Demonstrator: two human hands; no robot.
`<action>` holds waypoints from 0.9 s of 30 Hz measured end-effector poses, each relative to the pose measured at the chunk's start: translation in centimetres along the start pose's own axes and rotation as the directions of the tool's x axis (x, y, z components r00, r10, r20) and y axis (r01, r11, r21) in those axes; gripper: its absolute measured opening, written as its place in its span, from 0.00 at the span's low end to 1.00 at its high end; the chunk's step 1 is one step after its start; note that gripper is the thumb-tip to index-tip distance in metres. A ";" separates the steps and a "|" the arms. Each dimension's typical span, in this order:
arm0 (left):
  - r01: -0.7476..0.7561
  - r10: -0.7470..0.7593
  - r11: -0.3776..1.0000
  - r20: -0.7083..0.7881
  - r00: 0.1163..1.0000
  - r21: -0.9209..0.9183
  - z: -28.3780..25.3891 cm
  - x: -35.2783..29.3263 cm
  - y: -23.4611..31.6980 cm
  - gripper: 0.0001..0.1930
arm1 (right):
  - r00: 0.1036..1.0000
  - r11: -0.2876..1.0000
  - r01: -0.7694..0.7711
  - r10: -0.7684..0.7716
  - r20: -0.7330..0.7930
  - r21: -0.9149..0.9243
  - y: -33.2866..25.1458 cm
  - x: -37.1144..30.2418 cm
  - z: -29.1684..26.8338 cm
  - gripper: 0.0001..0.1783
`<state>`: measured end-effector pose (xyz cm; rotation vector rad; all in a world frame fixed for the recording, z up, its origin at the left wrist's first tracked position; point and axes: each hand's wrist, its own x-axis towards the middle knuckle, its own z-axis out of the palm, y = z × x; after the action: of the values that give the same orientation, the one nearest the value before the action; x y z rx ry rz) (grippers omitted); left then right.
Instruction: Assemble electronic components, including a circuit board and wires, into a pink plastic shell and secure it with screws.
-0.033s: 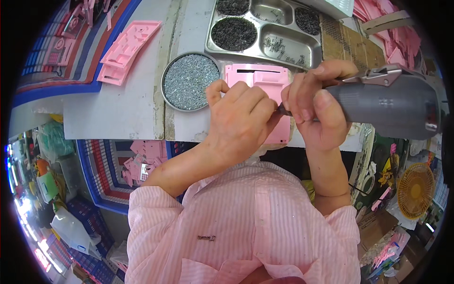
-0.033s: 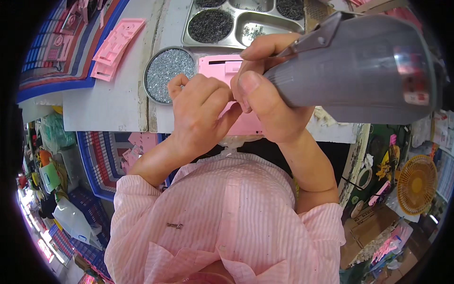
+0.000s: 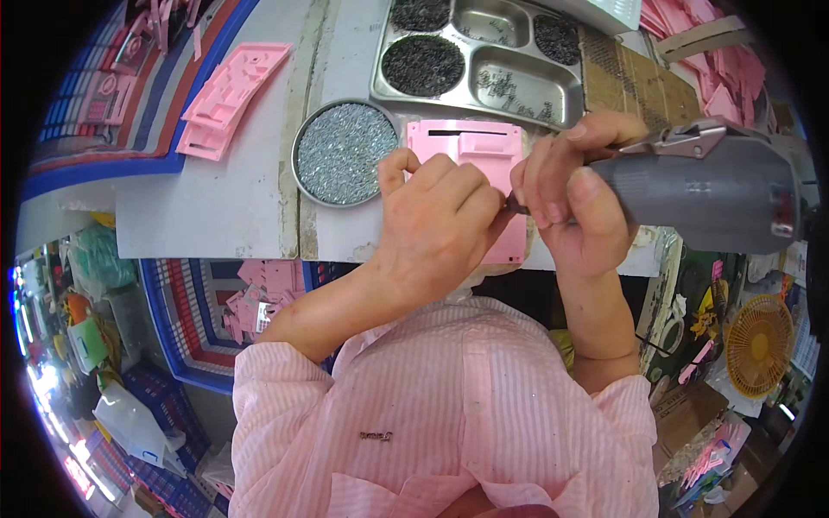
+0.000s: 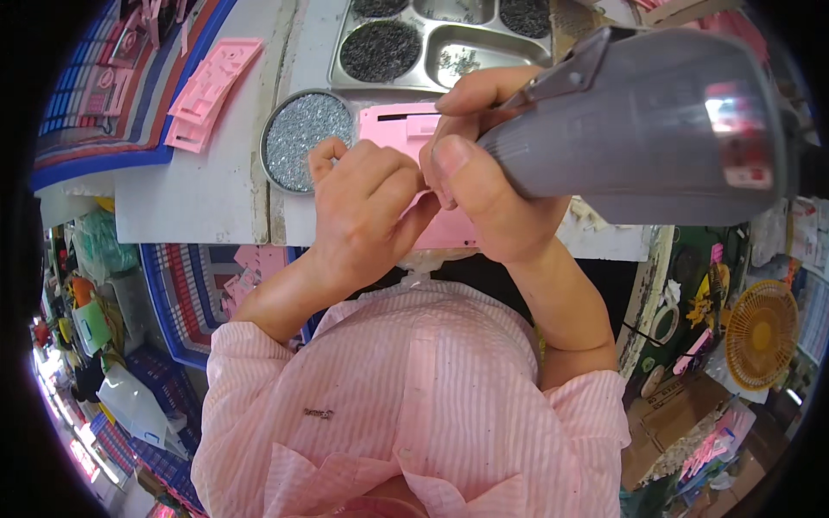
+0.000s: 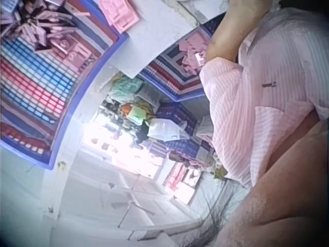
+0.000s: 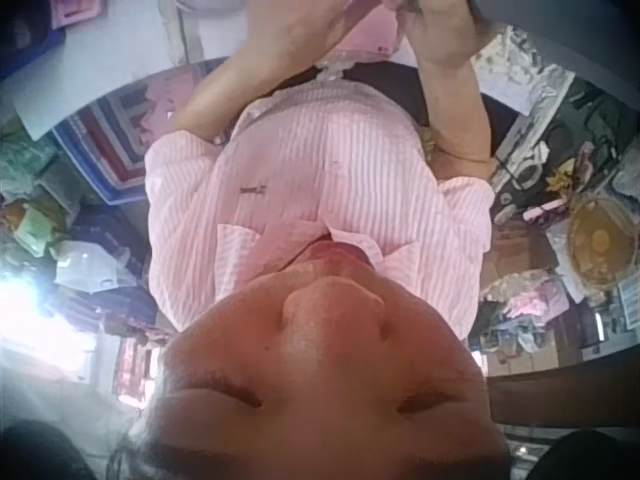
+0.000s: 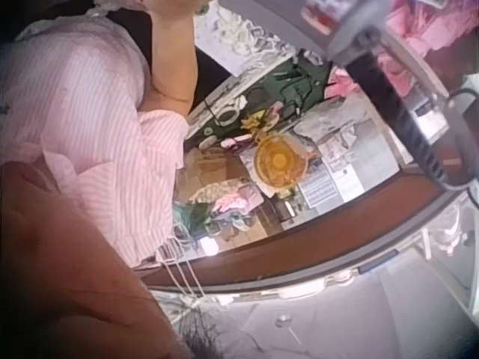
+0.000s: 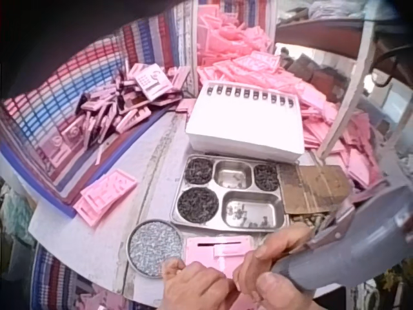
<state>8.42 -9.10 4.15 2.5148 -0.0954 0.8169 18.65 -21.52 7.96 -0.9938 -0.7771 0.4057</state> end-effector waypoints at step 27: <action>0.031 -0.029 0.999 0.097 0.995 -0.023 3.5 13.6 -8.7 0.09 | 0.973 0.984 0.170 -0.176 -0.149 -0.057 -6.8 -2.9 -9.6 0.20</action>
<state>23.28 -1.95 5.71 2.5262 -0.0993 0.6783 23.58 -32.44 9.69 -0.9773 -0.7288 0.1597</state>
